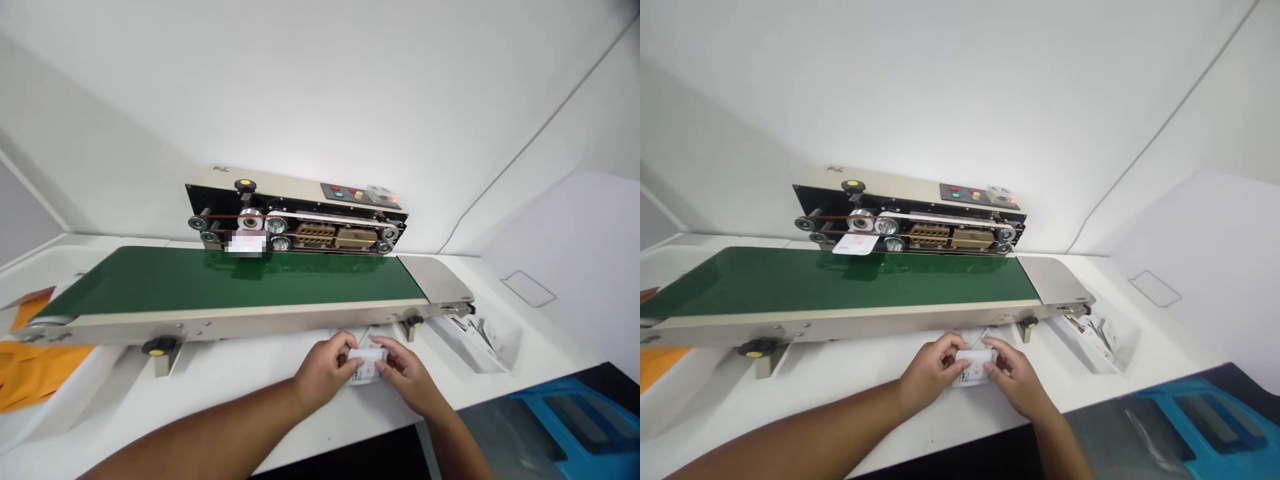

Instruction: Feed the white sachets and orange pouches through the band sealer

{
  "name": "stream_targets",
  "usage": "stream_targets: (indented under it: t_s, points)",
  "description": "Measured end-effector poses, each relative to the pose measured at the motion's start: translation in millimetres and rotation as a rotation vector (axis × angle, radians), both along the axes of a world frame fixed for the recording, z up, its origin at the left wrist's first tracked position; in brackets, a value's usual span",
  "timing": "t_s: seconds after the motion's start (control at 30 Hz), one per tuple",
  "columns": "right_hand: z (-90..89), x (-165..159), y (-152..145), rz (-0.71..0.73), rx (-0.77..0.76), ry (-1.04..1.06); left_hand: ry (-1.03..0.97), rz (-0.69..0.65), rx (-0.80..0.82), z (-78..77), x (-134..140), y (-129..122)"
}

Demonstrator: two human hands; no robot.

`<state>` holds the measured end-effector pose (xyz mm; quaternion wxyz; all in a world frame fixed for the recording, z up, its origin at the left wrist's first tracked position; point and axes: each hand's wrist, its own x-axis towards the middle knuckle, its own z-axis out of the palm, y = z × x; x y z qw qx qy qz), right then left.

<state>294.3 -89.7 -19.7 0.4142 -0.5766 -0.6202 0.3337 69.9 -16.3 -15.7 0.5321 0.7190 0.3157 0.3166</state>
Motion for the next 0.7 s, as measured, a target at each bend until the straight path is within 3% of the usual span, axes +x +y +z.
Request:
stream_targets:
  t_s: [0.13,0.23,0.3,0.5,0.7]
  points:
    - [49.4,9.9,3.8,0.191,-0.036,-0.387,-0.031,-0.079,-0.115,-2.5,1.3,-1.1]
    - [75.6,10.5,8.6,0.314,-0.108,-0.454,-0.044,-0.08,-0.125,-2.8,0.8,-2.6]
    - [80.2,10.2,11.2,0.321,-0.116,-0.452,-0.07,-0.06,-0.128,-2.5,0.5,-2.9]
    - [49.9,13.4,7.4,0.037,-0.004,-0.328,-0.111,-0.02,-0.097,0.5,0.9,-0.7]
    - [14.9,12.5,-5.8,-0.116,0.009,-0.054,-0.149,0.013,-0.121,3.2,1.1,-1.4]
